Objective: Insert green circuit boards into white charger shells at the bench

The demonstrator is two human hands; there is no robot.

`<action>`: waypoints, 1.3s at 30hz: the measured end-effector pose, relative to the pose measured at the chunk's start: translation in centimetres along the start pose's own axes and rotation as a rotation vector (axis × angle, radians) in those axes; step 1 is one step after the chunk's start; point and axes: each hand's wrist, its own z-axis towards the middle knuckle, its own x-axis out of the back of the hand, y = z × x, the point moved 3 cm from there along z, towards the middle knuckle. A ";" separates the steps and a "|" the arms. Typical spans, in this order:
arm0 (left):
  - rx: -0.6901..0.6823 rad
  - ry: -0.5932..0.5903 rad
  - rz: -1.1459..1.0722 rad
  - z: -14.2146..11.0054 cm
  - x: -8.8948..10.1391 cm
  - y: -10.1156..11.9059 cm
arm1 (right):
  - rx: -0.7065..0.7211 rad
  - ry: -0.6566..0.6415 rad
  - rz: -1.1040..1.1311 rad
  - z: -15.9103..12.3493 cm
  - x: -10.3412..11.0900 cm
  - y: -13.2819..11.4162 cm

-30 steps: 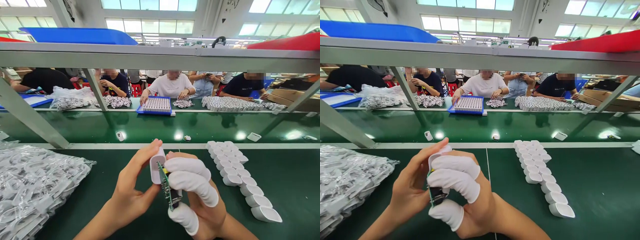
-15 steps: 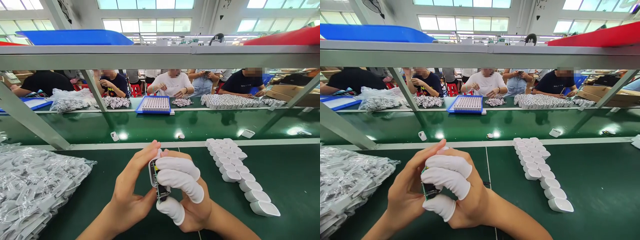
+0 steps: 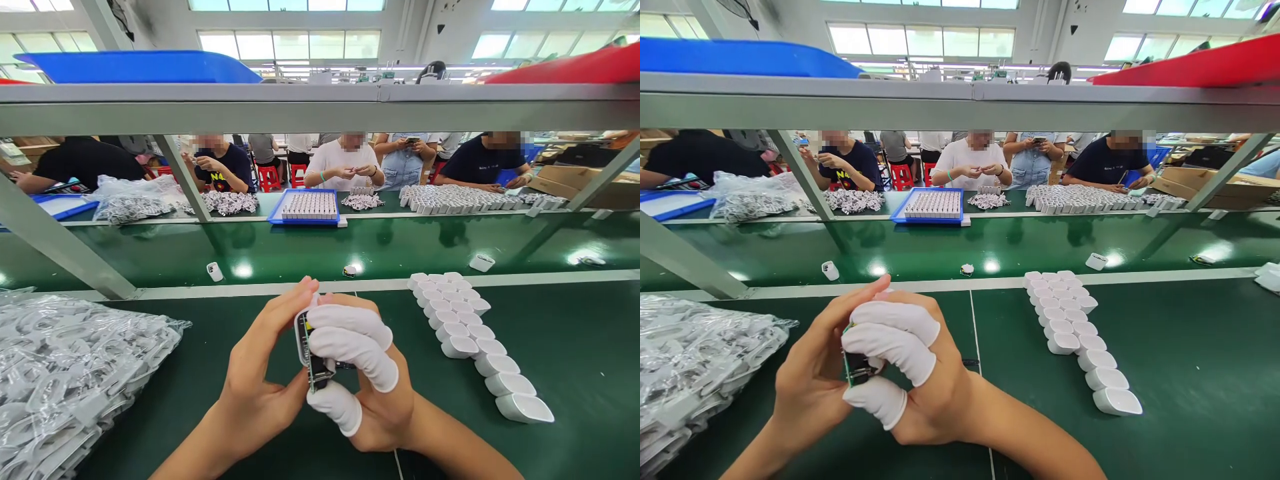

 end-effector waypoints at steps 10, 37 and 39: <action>0.024 -0.023 0.017 -0.4 -0.2 -0.1 | -0.031 0.016 -0.014 -0.7 -0.3 0.2; -0.002 0.033 0.276 0.5 -0.2 -1.9 | -0.848 -0.214 0.280 -1.0 -0.2 4.3; 0.061 0.015 0.287 0.6 0.2 -2.2 | -0.750 -0.271 0.057 -0.8 1.0 4.1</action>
